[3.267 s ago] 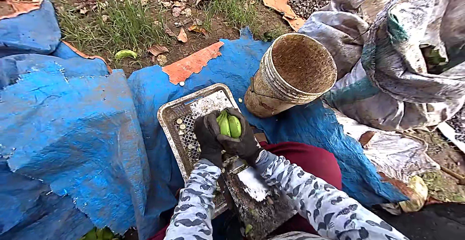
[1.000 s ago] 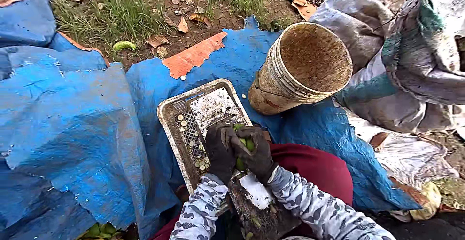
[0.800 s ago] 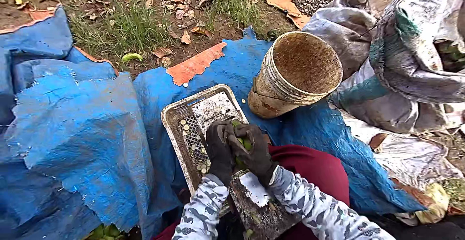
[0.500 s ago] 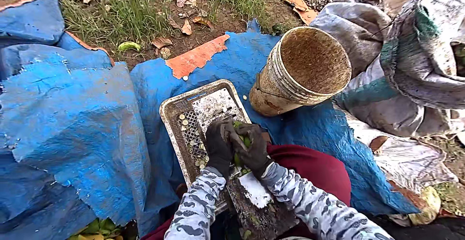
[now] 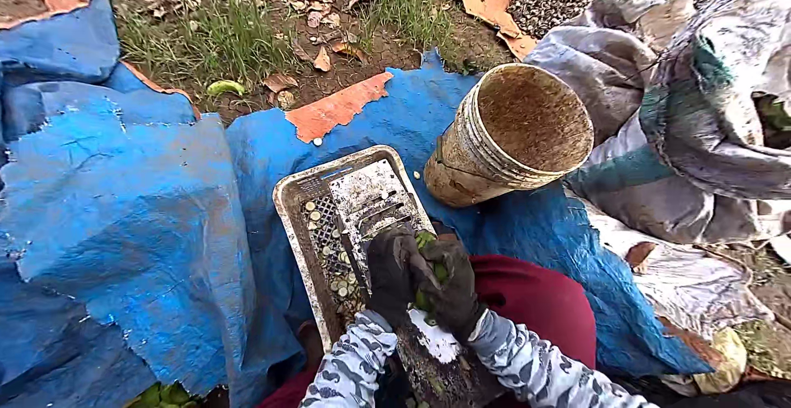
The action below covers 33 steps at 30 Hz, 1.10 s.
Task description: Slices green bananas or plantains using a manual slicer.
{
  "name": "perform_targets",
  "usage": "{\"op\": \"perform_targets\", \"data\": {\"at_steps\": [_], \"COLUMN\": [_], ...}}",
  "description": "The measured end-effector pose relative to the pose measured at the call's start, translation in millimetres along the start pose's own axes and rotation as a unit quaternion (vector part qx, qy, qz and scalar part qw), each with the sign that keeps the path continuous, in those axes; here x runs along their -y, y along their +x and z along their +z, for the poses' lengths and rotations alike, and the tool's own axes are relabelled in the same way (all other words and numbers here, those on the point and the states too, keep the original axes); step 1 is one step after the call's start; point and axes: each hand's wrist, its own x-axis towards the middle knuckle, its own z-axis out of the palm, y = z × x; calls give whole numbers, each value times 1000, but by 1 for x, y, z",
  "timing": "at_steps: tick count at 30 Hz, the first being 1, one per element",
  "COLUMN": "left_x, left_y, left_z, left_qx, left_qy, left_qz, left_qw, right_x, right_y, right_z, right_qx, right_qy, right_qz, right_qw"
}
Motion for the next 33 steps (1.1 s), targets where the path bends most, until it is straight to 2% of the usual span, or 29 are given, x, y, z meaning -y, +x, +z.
{"op": "perform_targets", "data": {"at_steps": [3,5,8,12,14,15,17,19,21,23,26,29,31,33], "left_x": [8,5,8,5,-9,-21,-43,-47,-32,-10,17,32,18,-4], "left_y": [44,45,41,46,51,43,8,-38,-57,-30,44,92,77,33], "left_z": [-5,-13,-24,-23,-25,-28,-26,-11,4,9,-2,-8,-12,-20], "left_qx": [27,41,16,61,78,90,64,8,-30,-39,-60,-56,-45,-34], "left_qy": [40,24,-63,-67,-30,-37,-97,-149,-151,-166,-163,-63,-62,-100], "left_qz": [-41,-53,-93,-150,-168,-177,-172,-127,-63,-67,-150,-194,-199,-151], "left_qw": [998,997,994,984,982,980,978,981,986,983,973,977,977,983], "right_x": [-6,0,2,-1,-3,2,18,29,25,14,0,-10,-4,16], "right_y": [38,39,48,61,58,45,8,-32,-46,-22,39,82,74,37], "right_z": [24,14,-8,-1,1,-5,-26,-48,-49,-23,35,60,45,11], "right_qx": [18,60,76,211,213,184,105,72,65,59,66,137,150,125], "right_qy": [-46,-20,-29,46,63,56,21,-31,-41,-49,-55,-26,-22,-32], "right_qz": [17,71,136,204,160,114,13,-17,-20,-36,-33,6,13,-11], "right_qw": [999,995,987,955,962,975,994,997,997,996,996,990,988,992]}}
